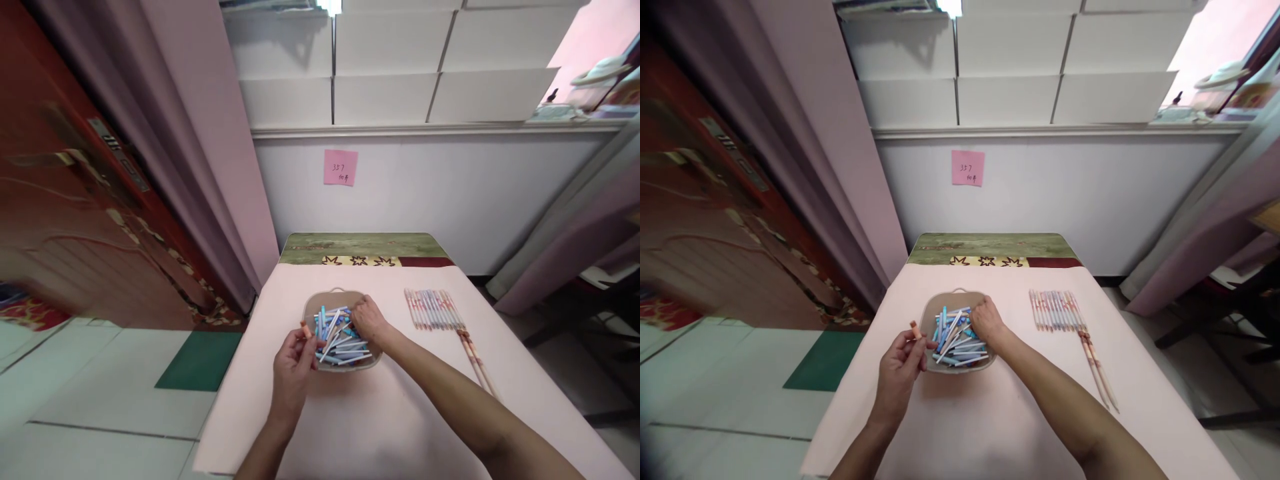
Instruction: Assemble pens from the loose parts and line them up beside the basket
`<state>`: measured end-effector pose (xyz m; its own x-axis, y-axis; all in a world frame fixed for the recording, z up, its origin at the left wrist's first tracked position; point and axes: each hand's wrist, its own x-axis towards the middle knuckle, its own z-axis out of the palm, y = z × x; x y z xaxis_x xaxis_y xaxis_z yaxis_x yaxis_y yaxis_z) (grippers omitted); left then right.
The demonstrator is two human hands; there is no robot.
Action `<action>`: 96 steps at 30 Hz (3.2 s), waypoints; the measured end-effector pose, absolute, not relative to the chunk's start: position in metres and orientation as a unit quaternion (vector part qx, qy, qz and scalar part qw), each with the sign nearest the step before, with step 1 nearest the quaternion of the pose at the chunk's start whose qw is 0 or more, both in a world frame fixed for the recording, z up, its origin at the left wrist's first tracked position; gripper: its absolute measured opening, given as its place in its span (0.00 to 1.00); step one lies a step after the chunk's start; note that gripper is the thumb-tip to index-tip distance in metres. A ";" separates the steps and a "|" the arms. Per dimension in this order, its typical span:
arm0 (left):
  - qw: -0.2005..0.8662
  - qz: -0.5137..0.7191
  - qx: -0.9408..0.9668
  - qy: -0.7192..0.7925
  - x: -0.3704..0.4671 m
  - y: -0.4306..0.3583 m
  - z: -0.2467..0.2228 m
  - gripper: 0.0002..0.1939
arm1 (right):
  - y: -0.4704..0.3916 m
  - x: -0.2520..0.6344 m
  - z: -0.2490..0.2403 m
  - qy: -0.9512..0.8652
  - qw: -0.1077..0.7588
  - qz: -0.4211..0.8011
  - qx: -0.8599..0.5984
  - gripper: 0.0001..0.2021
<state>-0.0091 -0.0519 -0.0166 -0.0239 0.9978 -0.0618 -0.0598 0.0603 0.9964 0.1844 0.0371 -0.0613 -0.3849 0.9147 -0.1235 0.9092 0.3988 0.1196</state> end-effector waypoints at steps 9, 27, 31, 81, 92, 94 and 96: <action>0.605 0.476 0.407 0.492 0.009 -0.046 0.000 0.19 | 0.031 0.181 -0.059 0.831 0.082 -0.004 0.551 0.13; 0.588 0.479 0.392 0.521 0.019 -0.037 0.004 0.18 | 0.040 0.191 -0.051 0.844 0.046 -0.034 0.533 0.11; 0.609 0.482 0.369 0.510 0.018 -0.034 0.001 0.20 | 0.041 0.182 -0.057 0.843 0.059 -0.026 0.534 0.12; 0.747 0.540 0.045 0.384 0.034 -0.069 0.000 0.05 | -0.065 0.150 0.007 0.725 -0.431 -0.177 0.507 0.04; 0.718 0.544 -0.035 0.431 -0.001 -0.049 0.012 0.07 | -0.029 0.226 0.000 0.649 -0.358 -0.084 0.666 0.08; 0.727 0.533 -0.032 0.431 0.003 -0.052 0.010 0.06 | -0.022 0.224 -0.008 0.677 -0.275 -0.073 0.679 0.08; 0.729 0.529 -0.028 0.434 0.005 -0.054 0.007 0.06 | -0.015 0.216 -0.016 0.707 -0.164 -0.050 0.687 0.09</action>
<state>0.0051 -0.0541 0.0072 0.0634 0.7468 -0.6620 -0.7951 0.4387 0.4188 0.2165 -0.0148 -0.0164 -0.0034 0.9867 0.1628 0.9539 0.0521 -0.2957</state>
